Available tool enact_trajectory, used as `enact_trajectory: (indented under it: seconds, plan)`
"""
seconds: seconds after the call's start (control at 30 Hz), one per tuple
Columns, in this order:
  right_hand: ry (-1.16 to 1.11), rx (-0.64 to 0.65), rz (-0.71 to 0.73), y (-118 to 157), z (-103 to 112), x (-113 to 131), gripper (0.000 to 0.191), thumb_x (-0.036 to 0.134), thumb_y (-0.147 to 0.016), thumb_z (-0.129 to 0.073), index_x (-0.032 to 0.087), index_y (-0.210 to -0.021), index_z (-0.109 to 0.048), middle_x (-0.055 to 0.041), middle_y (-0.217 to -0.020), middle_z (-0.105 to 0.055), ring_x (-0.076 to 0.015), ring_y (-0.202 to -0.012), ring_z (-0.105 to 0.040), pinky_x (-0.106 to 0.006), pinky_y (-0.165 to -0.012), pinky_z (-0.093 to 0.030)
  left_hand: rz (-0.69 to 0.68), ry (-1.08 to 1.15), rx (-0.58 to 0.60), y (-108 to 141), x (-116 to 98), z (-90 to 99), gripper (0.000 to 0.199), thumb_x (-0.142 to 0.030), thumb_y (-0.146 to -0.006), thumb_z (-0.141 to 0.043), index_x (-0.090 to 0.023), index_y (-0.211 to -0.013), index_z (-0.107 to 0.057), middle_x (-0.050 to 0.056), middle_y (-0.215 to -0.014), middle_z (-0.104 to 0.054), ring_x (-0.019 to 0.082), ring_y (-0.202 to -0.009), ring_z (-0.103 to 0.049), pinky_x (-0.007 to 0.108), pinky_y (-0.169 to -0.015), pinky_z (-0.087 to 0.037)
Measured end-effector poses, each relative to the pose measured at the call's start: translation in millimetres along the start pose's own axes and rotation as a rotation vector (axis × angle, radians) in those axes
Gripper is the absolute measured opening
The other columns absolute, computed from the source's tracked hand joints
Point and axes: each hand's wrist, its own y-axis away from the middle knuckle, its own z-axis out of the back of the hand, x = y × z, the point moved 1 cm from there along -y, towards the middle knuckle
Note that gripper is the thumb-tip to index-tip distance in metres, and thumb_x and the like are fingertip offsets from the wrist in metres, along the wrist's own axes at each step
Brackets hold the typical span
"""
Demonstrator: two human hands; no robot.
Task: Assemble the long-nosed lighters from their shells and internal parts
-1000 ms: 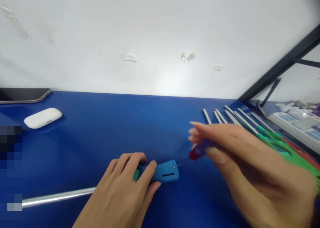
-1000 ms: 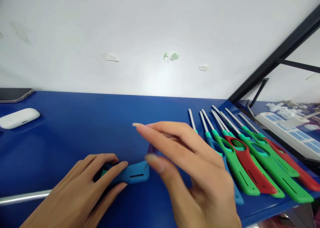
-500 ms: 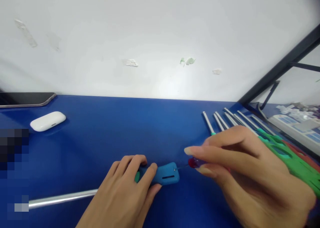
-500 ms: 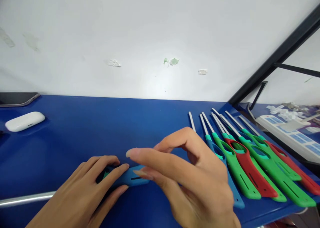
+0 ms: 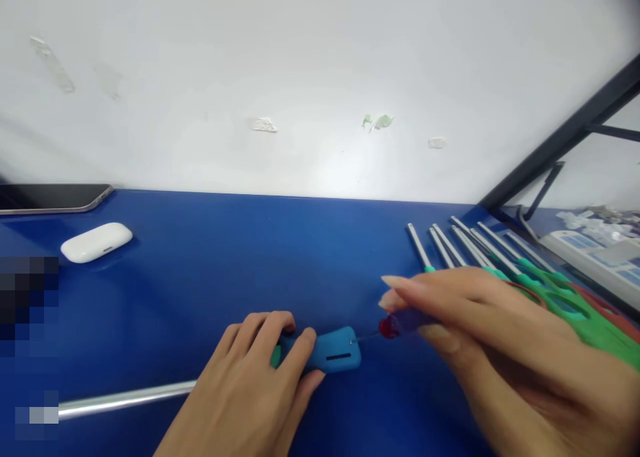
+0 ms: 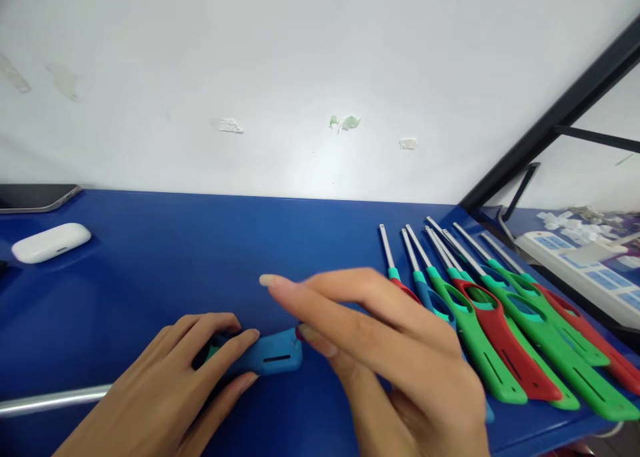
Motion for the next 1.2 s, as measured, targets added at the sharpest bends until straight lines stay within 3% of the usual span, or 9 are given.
enact_trajectory:
  seconds: [0.1,0.17,0.3,0.43,0.57,0.77,0.87,0.97,1.2]
  plan:
    - [-0.018,-0.008,0.014,-1.7,1.2,-1.2,0.02,0.019,-0.101,-0.07,0.033,-0.109,-0.082,0.0032,-0.095,-0.073,-0.0074,-0.077,-0.074,-0.013,-0.063,-0.059,-0.009,-0.026,-0.004,-0.6,1.1,0.9,0.03,-0.019,-0.109,-0.041,-0.02,-0.121,-0.069,0.014,-0.108,-0.074,0.036,-0.094,-0.072,0.058,-0.073,-0.062]
    - [0.015,-0.038,0.011,-1.5,2.0,-2.8,0.013,0.028,-0.099,-0.075,0.032,-0.108,-0.083,0.0015,-0.099,-0.072,-0.009,-0.08,-0.075,-0.014,-0.063,-0.059,-0.018,-0.026,-0.003,-1.0,1.7,1.4,0.032,-0.02,-0.109,-0.04,-0.021,-0.122,-0.069,0.014,-0.108,-0.074,0.036,-0.093,-0.073,0.057,-0.072,-0.063]
    - [0.003,-0.05,-0.038,2.5,0.1,-4.8,0.026,0.025,-0.104,-0.067,0.039,-0.121,-0.08,0.0028,-0.109,-0.075,-0.0118,-0.094,-0.075,-0.017,-0.073,-0.062,0.0,-0.013,0.005,-2.0,2.3,3.0,0.031,-0.022,-0.109,-0.041,-0.022,-0.117,-0.071,0.013,-0.104,-0.074,0.033,-0.087,-0.073,0.054,-0.069,-0.064]
    - [-0.007,-0.126,-0.044,6.0,-2.1,-4.3,0.02,0.023,-0.098,-0.075,0.037,-0.111,-0.083,0.0026,-0.101,-0.072,-0.0099,-0.082,-0.073,-0.016,-0.063,-0.059,-0.023,-0.028,0.015,-4.6,1.9,3.9,0.035,-0.021,-0.109,-0.038,-0.022,-0.117,-0.072,0.013,-0.103,-0.075,0.033,-0.085,-0.075,0.054,-0.065,-0.066]
    - [0.022,-0.054,-0.042,4.3,-2.1,-3.8,0.027,0.024,-0.105,-0.065,0.039,-0.12,-0.081,0.0028,-0.112,-0.076,-0.0118,-0.094,-0.076,-0.016,-0.072,-0.063,-0.023,-0.037,0.025,-6.5,-0.6,2.9,0.033,-0.02,-0.108,-0.039,-0.019,-0.115,-0.072,0.015,-0.103,-0.074,0.035,-0.086,-0.075,0.057,-0.063,-0.067]
    - [0.003,-0.082,-0.014,1.8,1.0,-4.1,0.018,0.024,-0.099,-0.074,0.034,-0.112,-0.083,0.0025,-0.102,-0.073,-0.009,-0.081,-0.074,-0.014,-0.063,-0.06,-0.033,-0.021,0.031,-6.5,-2.6,4.9,0.035,-0.017,-0.107,-0.038,-0.018,-0.114,-0.073,0.015,-0.102,-0.074,0.035,-0.084,-0.075,0.059,-0.062,-0.067]
    - [0.032,0.0,0.005,1.9,-0.1,-6.6,0.033,0.019,-0.102,-0.067,0.038,-0.127,-0.078,0.0029,-0.114,-0.076,-0.0119,-0.095,-0.075,-0.017,-0.073,-0.063,-0.029,-0.026,0.035,-6.4,-1.8,5.6,0.036,-0.017,-0.107,-0.037,-0.018,-0.113,-0.073,0.015,-0.103,-0.074,0.036,-0.086,-0.074,0.06,-0.064,-0.066]
    - [-0.019,-0.023,-0.004,3.8,-1.5,-8.8,0.041,0.012,-0.098,-0.069,0.04,-0.128,-0.076,0.0041,-0.107,-0.075,-0.0113,-0.089,-0.073,-0.018,-0.074,-0.063,-0.016,-0.042,0.042,-5.9,-0.8,5.1,0.037,-0.019,-0.108,-0.036,-0.019,-0.112,-0.073,0.014,-0.102,-0.074,0.035,-0.087,-0.073,0.057,-0.066,-0.066]
    - [0.013,-0.007,0.004,0.7,2.0,-5.6,0.029,0.017,-0.103,-0.063,0.036,-0.118,-0.078,0.0037,-0.11,-0.076,-0.0109,-0.093,-0.075,-0.016,-0.073,-0.062,-0.012,-0.051,0.052,-5.0,0.7,4.5,0.034,-0.02,-0.107,-0.04,-0.022,-0.115,-0.073,0.012,-0.106,-0.075,0.033,-0.09,-0.074,0.051,-0.072,-0.065]
